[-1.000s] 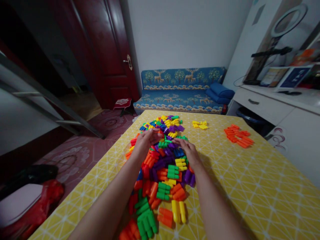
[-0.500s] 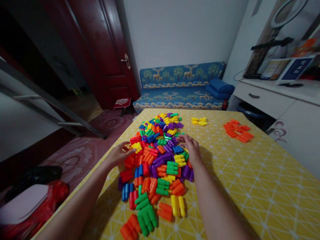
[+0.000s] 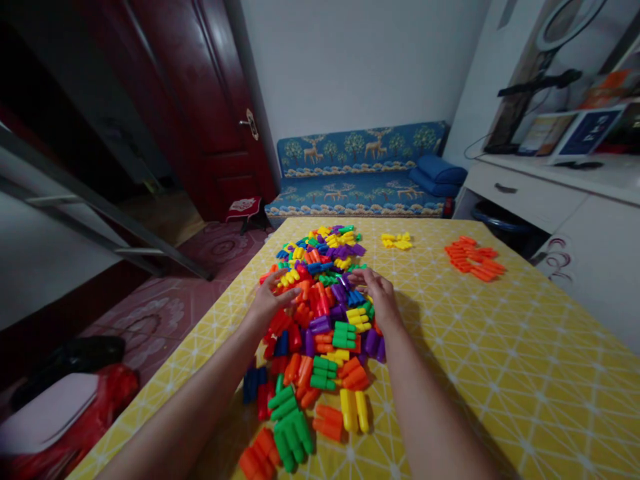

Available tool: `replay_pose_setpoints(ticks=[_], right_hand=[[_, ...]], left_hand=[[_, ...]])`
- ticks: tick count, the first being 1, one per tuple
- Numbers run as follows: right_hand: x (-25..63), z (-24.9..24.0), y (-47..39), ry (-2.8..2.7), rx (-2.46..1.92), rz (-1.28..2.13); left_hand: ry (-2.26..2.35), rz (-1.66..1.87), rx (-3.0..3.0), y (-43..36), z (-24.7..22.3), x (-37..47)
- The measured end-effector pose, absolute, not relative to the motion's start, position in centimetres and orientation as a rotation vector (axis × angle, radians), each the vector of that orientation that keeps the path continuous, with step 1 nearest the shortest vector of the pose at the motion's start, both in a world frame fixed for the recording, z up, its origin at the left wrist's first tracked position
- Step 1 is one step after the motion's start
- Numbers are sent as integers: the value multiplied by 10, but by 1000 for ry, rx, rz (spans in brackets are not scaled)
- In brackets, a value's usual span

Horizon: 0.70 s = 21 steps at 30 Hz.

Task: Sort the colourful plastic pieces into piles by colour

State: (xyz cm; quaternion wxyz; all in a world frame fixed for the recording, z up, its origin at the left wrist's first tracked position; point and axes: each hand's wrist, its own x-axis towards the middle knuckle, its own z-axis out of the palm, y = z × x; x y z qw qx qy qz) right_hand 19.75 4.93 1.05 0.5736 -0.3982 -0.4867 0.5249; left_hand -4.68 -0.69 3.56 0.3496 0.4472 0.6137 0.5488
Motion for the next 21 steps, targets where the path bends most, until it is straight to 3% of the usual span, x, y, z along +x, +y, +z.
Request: replay_pose_setpoints(ticks=[9,15,21], right_hand=[[191,21,39,-1522,-948,1121],[179,43,33,-1905,-943,624],[149,65,9,-2372,-1084,237]], left_hand=[[1266,1466,1572,43,39,-30],[1238,1498,1744,27,35,-37],[1165,1592,1447,27,29,-39]])
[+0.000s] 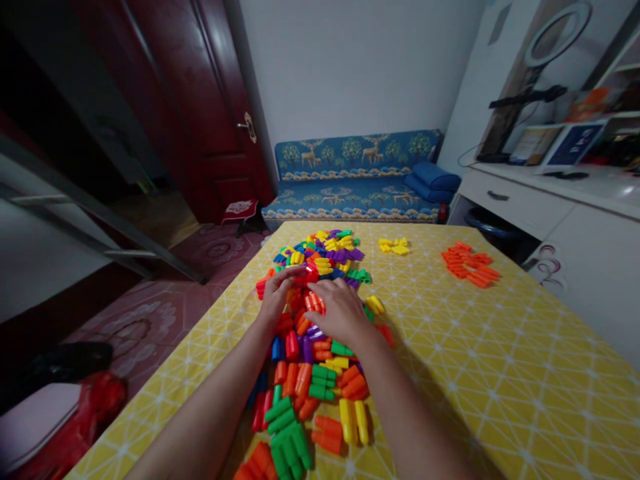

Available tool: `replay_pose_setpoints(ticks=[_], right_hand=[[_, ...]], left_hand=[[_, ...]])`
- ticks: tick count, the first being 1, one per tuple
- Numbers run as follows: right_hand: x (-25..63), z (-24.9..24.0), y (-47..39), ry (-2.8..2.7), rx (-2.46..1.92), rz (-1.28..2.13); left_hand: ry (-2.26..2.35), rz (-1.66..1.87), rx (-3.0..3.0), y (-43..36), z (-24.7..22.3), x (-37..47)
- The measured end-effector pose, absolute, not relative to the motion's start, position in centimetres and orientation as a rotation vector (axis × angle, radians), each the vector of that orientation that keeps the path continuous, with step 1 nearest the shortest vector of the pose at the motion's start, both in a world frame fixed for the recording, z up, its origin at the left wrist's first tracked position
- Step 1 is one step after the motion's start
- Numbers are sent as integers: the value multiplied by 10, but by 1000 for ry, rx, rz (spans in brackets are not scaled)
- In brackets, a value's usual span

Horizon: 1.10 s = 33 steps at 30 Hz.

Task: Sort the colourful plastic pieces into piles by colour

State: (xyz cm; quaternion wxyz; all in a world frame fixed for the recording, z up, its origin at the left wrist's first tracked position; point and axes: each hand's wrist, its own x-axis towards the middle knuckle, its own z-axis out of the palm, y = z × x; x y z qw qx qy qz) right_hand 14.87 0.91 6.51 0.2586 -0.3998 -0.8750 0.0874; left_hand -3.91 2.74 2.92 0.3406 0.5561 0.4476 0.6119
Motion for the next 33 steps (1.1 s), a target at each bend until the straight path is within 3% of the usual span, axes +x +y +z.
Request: replay_pose_setpoints(ticks=[10,33], right_hand=[[136,58,13,-2252,-1367,200],[156,84,-4,-2564,-1357,280]], left_hand=[[1126,1515,1477,29,23,-34],[1176,1484,1522,26,27,-32]])
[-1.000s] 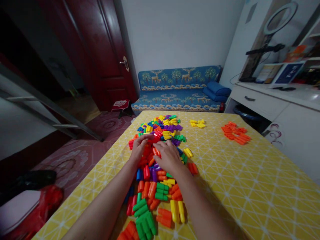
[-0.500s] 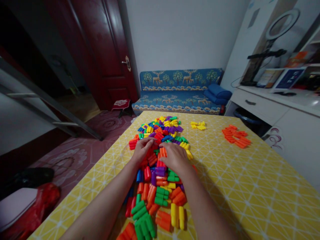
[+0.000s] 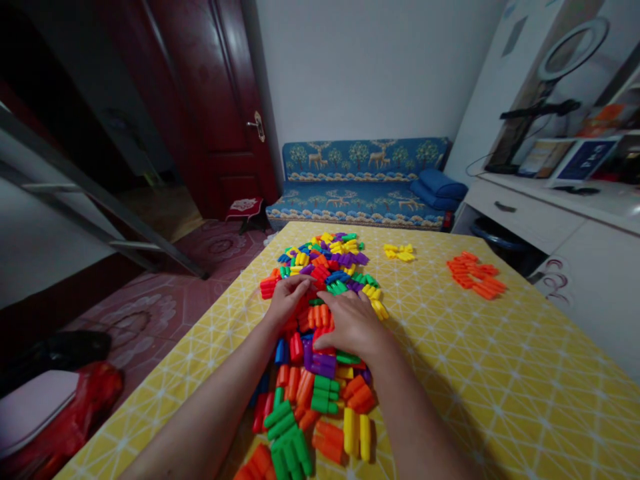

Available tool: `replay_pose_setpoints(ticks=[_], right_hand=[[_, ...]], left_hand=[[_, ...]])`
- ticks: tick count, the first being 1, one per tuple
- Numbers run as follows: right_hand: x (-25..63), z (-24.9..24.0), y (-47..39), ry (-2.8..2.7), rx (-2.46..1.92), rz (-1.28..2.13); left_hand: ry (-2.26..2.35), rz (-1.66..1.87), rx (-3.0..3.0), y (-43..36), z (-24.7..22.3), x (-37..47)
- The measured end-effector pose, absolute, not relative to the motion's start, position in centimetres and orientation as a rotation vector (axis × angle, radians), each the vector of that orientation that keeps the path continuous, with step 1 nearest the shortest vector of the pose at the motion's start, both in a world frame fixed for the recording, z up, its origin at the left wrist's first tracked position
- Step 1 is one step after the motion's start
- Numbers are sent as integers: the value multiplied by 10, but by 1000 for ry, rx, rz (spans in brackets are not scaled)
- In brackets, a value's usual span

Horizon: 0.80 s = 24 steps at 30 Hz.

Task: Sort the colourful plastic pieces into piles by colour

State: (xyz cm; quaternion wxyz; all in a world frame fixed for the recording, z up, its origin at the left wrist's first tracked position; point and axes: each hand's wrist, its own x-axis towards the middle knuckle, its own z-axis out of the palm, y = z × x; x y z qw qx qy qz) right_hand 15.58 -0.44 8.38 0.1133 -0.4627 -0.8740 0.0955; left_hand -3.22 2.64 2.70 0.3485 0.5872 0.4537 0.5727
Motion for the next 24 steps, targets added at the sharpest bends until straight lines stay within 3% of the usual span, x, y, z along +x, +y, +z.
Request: replay_pose_setpoints(ticks=[7,11,16,24], right_hand=[[146,73,0,-2489,-1330,326],[143,57,17,-2067,-1290,621],[142,43,27,-1507,-1155,737],[137,44,24,-1369,-1079,855]], left_hand=[[1148,1489,1479,29,21,-32],[1108,1477,1471,26,25,-32],[1055,1383,1580,18,34,-32],[1089,1352,1585,23,25,-29]])
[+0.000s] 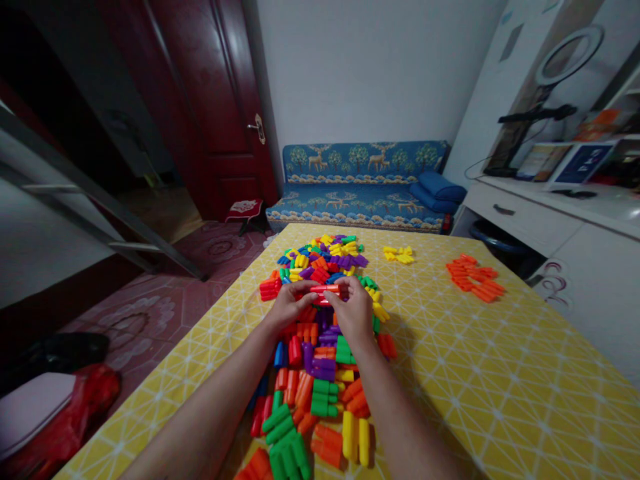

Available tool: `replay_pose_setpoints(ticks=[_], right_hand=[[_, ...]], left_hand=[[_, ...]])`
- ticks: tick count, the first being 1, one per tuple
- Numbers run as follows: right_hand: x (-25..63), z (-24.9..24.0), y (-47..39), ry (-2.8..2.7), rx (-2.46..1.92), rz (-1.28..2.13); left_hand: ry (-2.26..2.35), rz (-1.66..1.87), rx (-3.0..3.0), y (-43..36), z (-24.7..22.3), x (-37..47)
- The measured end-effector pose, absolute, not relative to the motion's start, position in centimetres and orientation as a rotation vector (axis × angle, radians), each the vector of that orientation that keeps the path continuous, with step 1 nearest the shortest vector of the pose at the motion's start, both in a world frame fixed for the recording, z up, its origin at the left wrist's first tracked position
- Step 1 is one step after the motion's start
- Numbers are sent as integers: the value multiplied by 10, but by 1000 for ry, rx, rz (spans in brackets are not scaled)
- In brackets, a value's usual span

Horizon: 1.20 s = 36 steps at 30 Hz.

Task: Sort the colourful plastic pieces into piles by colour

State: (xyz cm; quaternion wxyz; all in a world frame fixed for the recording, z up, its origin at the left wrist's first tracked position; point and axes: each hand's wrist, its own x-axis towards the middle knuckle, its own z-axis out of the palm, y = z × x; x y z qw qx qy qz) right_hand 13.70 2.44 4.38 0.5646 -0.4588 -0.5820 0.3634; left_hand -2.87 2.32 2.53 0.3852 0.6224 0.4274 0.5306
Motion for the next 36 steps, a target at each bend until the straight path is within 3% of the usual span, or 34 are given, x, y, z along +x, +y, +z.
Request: replay_pose_setpoints(ticks=[8,14,19,25,36], right_hand=[[148,45,32,-1330,-1119,810],[150,59,25,-1694,-1192,388],[139,77,6,-2047,-1125,578],[125,75,-15,-2532,-997,415],[118,61,-17,-2609,-1088,297]], left_hand=[[1126,1467,1539,28,23,-35],[1182,1692,1560,30,23,-40],[1270,1865,1392,31,26,-41],[1289,1922,1294,33,23,-43],[1276,1921,1157,36,19,-44]])
